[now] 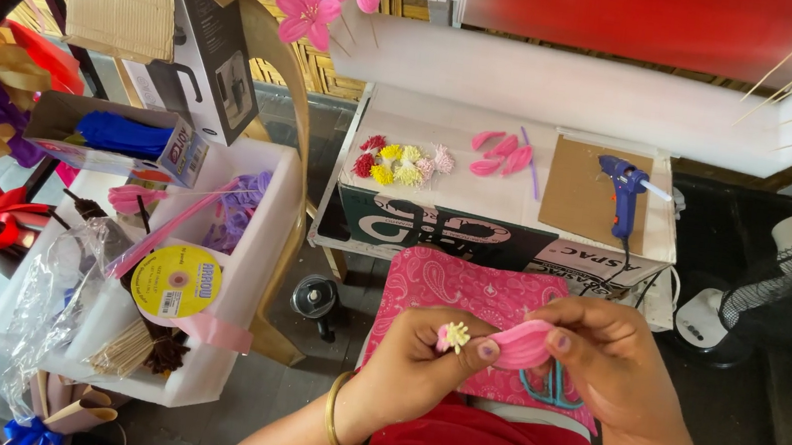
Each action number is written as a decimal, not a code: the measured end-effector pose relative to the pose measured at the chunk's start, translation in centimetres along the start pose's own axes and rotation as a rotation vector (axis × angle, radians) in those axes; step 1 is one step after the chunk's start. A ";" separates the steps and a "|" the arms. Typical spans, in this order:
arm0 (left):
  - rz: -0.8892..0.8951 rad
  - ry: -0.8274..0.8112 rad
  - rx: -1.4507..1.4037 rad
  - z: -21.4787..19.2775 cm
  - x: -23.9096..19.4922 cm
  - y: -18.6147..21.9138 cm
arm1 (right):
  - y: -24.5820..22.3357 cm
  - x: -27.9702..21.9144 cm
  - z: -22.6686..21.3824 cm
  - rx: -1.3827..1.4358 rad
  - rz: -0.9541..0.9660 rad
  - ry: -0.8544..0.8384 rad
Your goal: Attaching small fabric petals to a wooden stick using a hot glue gun to create an artificial flower.
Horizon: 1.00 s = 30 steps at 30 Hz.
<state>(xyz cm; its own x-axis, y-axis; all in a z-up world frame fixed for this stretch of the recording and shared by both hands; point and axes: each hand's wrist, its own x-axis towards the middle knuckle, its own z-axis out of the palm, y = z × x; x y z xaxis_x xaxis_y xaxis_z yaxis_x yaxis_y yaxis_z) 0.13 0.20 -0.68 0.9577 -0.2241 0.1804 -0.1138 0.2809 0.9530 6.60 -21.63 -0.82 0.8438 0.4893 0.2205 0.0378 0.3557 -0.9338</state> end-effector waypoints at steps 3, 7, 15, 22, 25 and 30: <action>0.048 0.066 0.148 0.2 0.1 0.3 | -0.2 0.0 0.1 -0.135 0.028 -0.010; 0.119 0.171 0.264 0.6 0.1 0.6 | -0.8 0.1 1.0 -0.157 -0.049 -0.084; 0.170 0.260 0.277 1.1 0.2 0.0 | -0.1 -0.4 1.3 -0.257 -0.150 -0.023; -0.013 -0.017 0.081 -0.2 -0.2 -0.9 | 0.7 -0.1 -0.7 -0.042 -0.082 0.002; -0.064 -0.106 0.012 -0.7 -0.3 -1.1 | 1.2 0.2 -1.4 0.096 -0.037 -0.036; -0.160 -0.181 0.009 -0.5 -0.5 -1.1 | 1.5 0.4 -1.4 0.145 0.094 -0.041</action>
<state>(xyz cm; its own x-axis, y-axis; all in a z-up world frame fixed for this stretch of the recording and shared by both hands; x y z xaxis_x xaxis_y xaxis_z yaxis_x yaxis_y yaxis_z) -0.11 0.49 -1.96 0.9011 -0.4285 0.0671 0.0323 0.2206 0.9748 7.71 -22.02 -2.57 0.8172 0.5569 0.1486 -0.1203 0.4169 -0.9009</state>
